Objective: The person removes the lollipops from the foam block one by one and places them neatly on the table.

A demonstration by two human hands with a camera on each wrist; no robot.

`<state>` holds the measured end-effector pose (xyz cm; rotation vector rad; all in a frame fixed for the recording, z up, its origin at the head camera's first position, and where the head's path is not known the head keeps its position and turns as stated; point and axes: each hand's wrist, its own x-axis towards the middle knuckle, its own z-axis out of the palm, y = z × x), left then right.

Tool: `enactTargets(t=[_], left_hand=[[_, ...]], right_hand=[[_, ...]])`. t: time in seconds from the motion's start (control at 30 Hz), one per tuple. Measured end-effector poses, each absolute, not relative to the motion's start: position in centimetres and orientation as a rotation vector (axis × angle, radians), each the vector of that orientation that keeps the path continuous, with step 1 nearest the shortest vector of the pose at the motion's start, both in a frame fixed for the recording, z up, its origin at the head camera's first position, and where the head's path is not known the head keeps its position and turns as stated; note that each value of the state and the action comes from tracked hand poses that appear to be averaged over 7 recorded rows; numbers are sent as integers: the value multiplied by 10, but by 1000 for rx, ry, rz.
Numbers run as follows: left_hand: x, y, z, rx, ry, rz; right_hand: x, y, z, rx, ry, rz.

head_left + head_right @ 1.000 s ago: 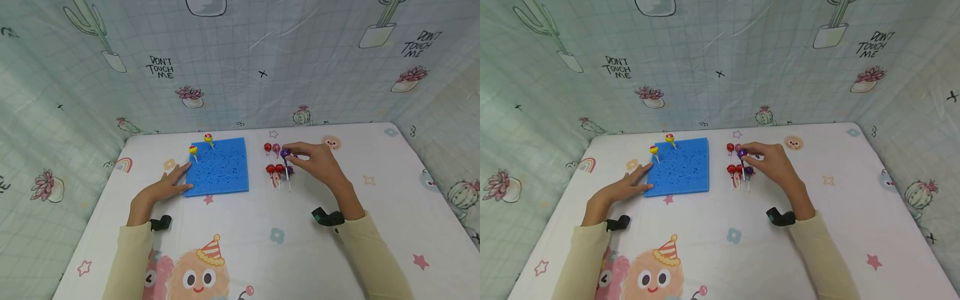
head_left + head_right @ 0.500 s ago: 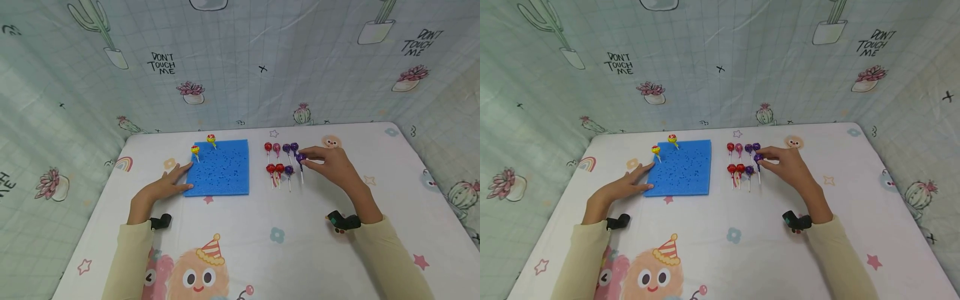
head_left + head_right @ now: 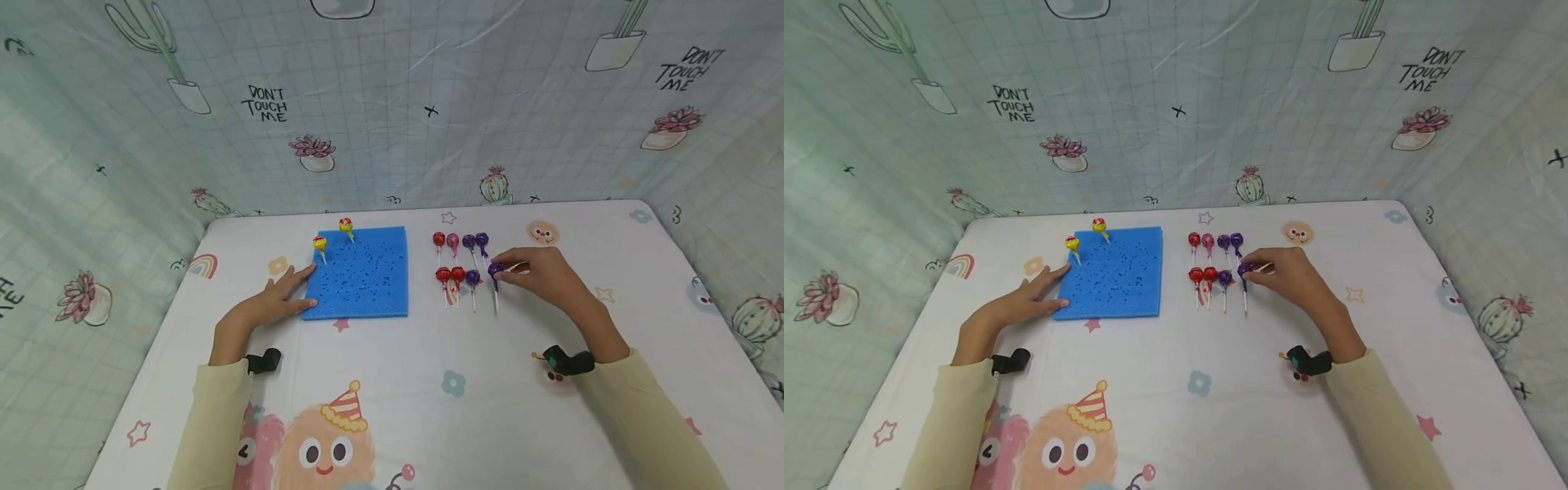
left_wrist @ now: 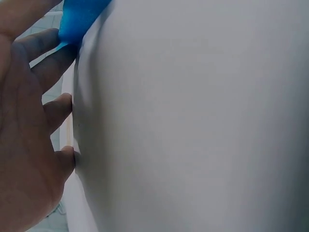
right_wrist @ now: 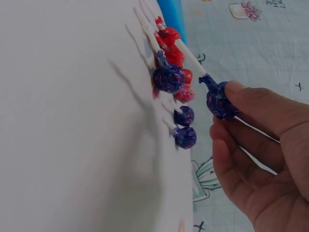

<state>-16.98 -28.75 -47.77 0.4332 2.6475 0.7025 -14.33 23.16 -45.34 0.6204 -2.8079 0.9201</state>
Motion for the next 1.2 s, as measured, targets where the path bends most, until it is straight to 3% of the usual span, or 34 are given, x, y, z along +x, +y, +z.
enactTargets(t=[1.2], left_hand=[[-167,-285,-481,404,2679,712]], right_hand=[[-154,227,-473,561,-2859,1001]])
